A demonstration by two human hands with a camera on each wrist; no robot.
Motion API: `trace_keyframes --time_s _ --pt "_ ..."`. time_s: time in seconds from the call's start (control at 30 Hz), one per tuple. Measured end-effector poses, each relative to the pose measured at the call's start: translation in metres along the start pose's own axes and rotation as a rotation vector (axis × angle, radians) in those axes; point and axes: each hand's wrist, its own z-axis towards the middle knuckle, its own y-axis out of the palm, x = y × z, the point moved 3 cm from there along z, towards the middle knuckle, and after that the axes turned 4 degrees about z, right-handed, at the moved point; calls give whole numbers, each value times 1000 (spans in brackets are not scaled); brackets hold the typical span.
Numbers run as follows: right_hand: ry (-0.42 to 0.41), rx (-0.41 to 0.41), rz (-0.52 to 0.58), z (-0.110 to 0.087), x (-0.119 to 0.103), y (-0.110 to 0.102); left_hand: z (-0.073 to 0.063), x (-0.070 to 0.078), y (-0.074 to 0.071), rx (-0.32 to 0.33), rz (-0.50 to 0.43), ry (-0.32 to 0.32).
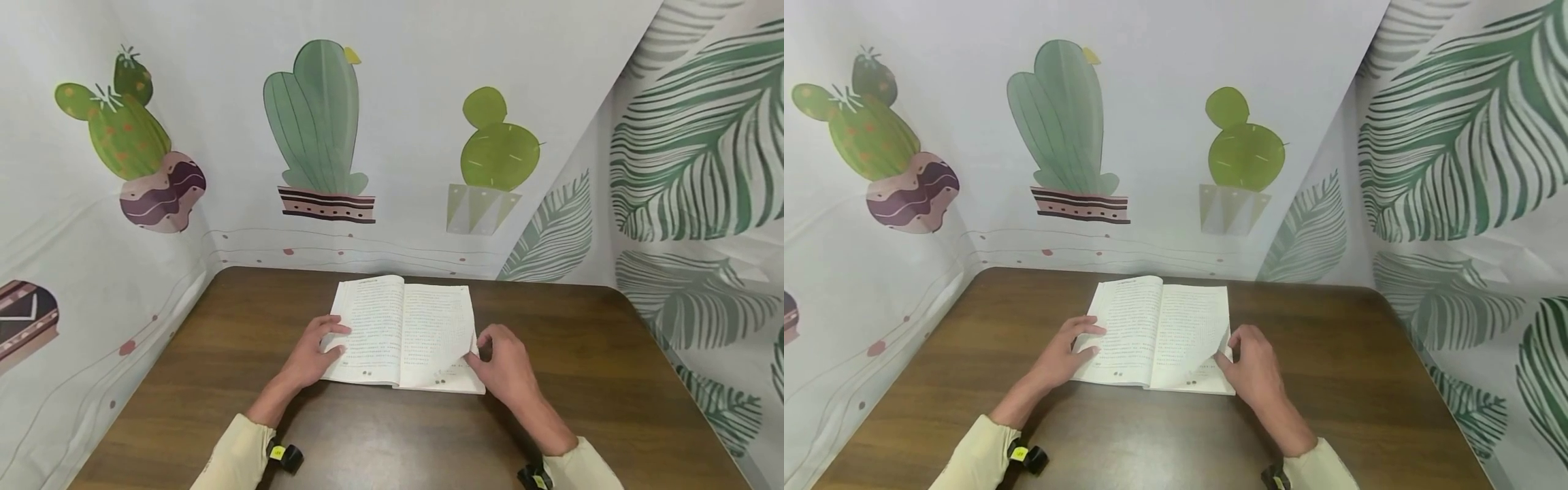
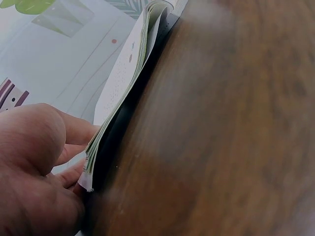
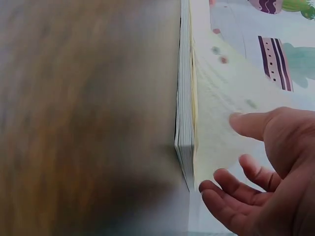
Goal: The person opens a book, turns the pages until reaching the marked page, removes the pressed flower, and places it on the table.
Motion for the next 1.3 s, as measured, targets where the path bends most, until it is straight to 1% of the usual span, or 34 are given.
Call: trace_keyframes --time_s 0.03,0.1,0.23,0.3,0.37,0.43,0.5,0.6,0.67,0.73,0.8,0.87,0.93,0.97,1.03,1.13,1.2,1.3 --pt "-1 -2 9 0 -1 1 0 0 0 0 -1 1" --pt "-50 -13 42 -1 -5 6 0 1 0 0 2 3" --pt "-207 -72 159 -2 -19 21 0 1 0 0 12 3" --pt "-270 -106 204 -3 -28 30 0 0 0 -3 13 -2" --pt "-325 -128 191 -5 -37 38 0 -1 0 -3 12 -2" --pt "-361 -153 164 -7 -46 45 1 -2 0 5 13 1" --pt "-383 -179 137 -8 -54 52 1 -2 -1 14 10 6" --pt "-397 -230 155 -7 -64 61 2 -4 -1 25 -17 -1" --pt "-429 -256 157 -6 -70 66 3 -4 -2 24 -61 -23" --pt "-465 -281 156 -5 -75 69 3 -5 -2 20 -112 -63" --pt "-499 -297 124 -6 -79 71 3 -4 -2 13 -151 -98" --pt "-510 -311 108 -7 -82 72 2 -3 -3 11 -189 -145" --pt "-509 -318 86 -9 -83 73 2 -2 -4 11 -209 -174" --pt "-506 -322 78 -10 -83 73 2 -1 -4 10 -201 -181" --pt "-498 -330 67 -11 -83 73 2 -1 -4 7 -149 -182" --pt "-465 -337 55 -10 -83 73 2 1 -2 -7 -37 -135" --pt "-424 -334 43 -8 -82 72 2 1 0 -4 25 -91" --pt "-388 -327 -2 -8 -79 67 1 2 1 6 31 -56"
